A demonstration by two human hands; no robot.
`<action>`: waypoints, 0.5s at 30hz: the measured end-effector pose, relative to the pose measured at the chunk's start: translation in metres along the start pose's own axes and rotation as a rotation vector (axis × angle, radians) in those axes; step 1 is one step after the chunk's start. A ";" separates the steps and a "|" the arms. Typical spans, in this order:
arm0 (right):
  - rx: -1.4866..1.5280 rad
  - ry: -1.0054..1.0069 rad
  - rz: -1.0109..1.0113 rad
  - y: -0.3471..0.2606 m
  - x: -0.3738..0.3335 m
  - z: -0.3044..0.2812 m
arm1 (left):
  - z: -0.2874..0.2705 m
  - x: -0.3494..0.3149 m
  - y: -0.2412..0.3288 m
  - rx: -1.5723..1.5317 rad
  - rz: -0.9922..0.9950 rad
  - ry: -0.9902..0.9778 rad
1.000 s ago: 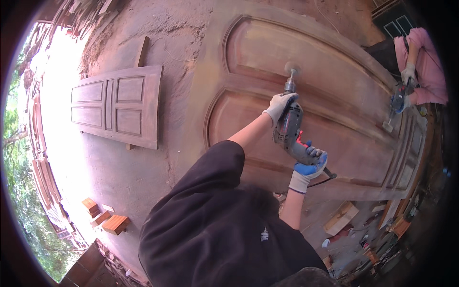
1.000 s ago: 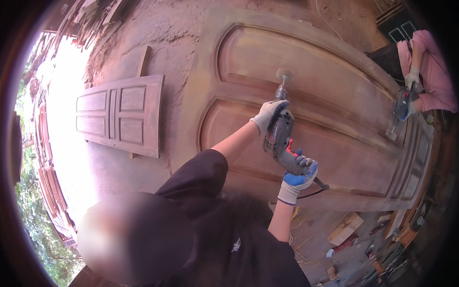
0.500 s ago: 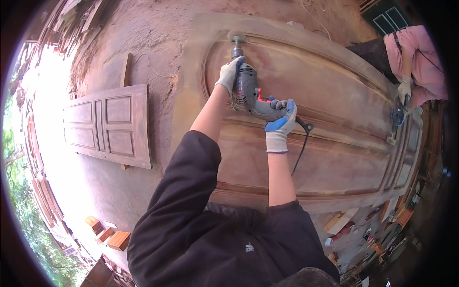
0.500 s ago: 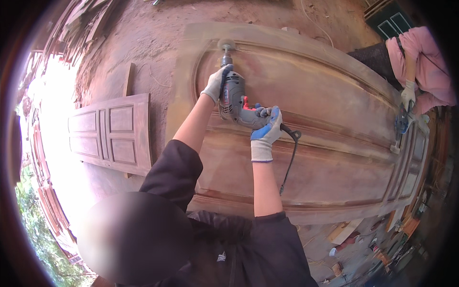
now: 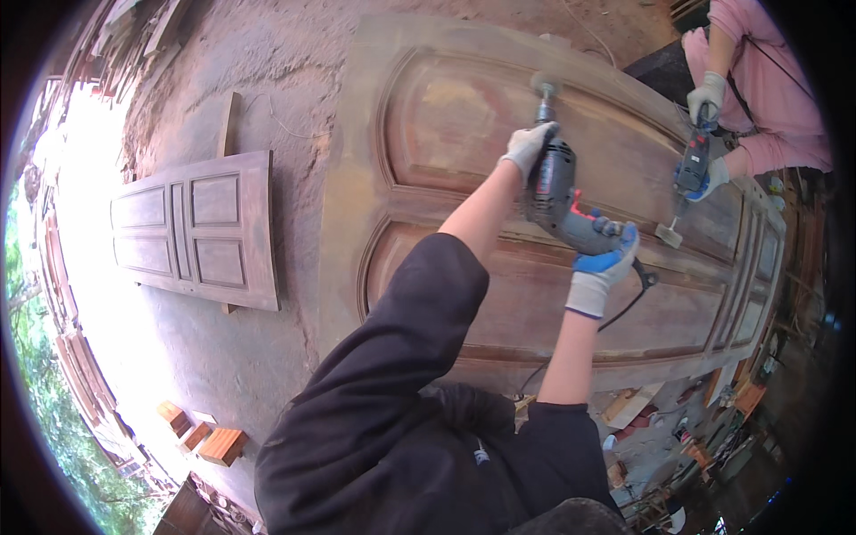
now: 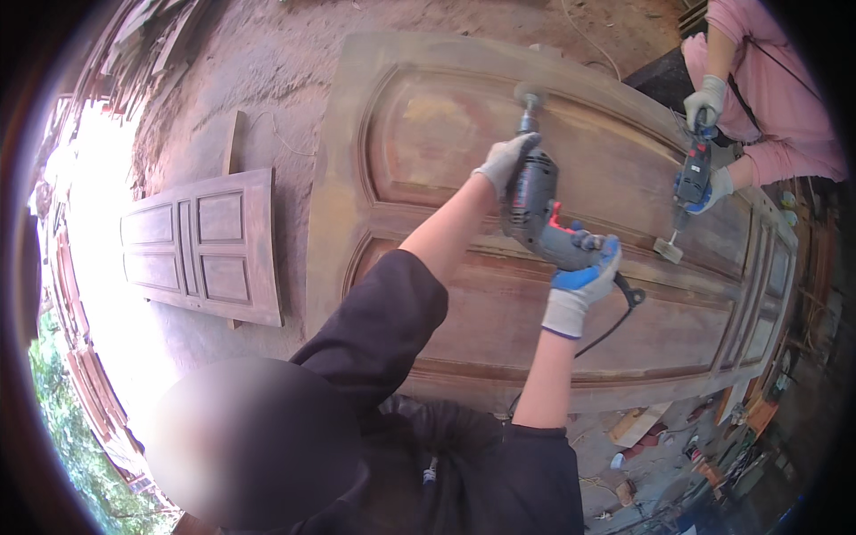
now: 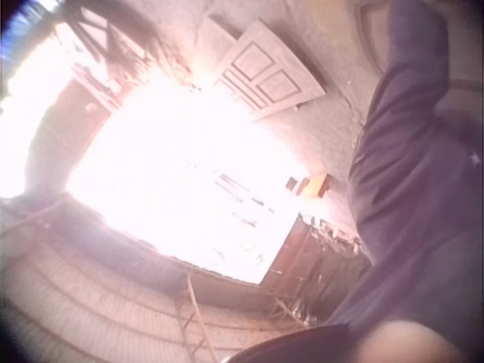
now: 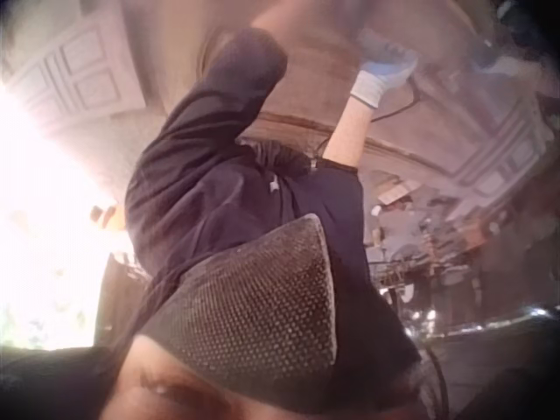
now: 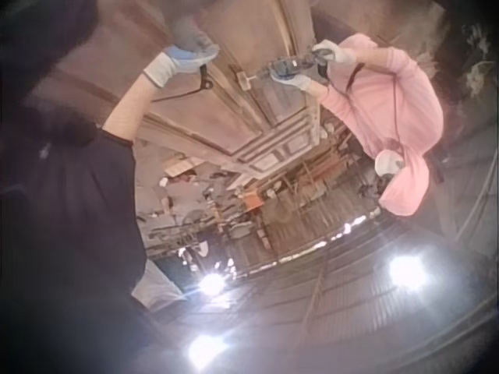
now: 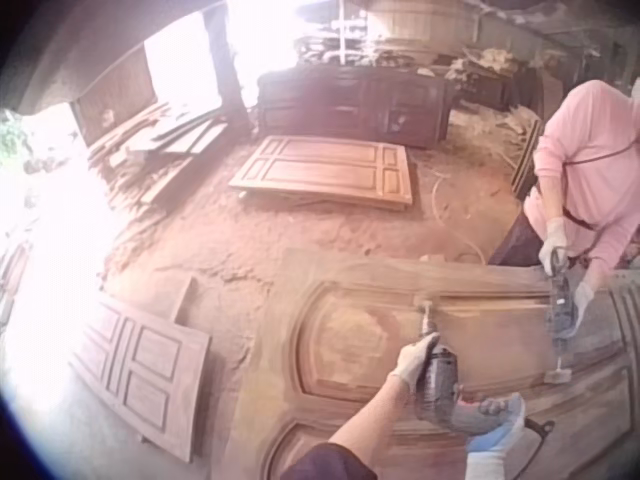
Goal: The person uses a handheld electric sander to smooth the surface of a large wooden door lying on the floor. They move the sander across panels and edges while another person works nearby on a similar door.
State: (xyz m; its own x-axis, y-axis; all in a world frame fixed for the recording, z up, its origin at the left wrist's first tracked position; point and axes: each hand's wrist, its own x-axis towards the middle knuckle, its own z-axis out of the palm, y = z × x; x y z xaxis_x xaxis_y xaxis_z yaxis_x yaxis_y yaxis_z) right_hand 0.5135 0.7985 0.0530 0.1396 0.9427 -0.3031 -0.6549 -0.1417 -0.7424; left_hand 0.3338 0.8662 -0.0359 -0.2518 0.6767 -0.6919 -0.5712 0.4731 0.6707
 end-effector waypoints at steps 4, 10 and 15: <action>0.013 -0.052 0.064 0.058 -0.025 0.024 | -0.080 -0.007 0.014 -0.215 0.040 0.020; 0.064 0.024 0.173 0.145 -0.071 0.072 | -0.207 -0.014 0.042 -0.135 -0.011 0.213; 0.030 -0.025 0.123 0.113 -0.062 0.043 | -0.169 -0.011 0.015 -0.229 0.014 0.127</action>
State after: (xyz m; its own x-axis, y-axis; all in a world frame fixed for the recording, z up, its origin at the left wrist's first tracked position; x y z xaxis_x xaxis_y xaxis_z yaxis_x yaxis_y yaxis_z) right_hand 0.3993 0.7364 0.0136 0.0385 0.9262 -0.3749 -0.6875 -0.2478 -0.6826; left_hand 0.1961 0.7707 -0.0629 -0.3484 0.5994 -0.7207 -0.7256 0.3143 0.6122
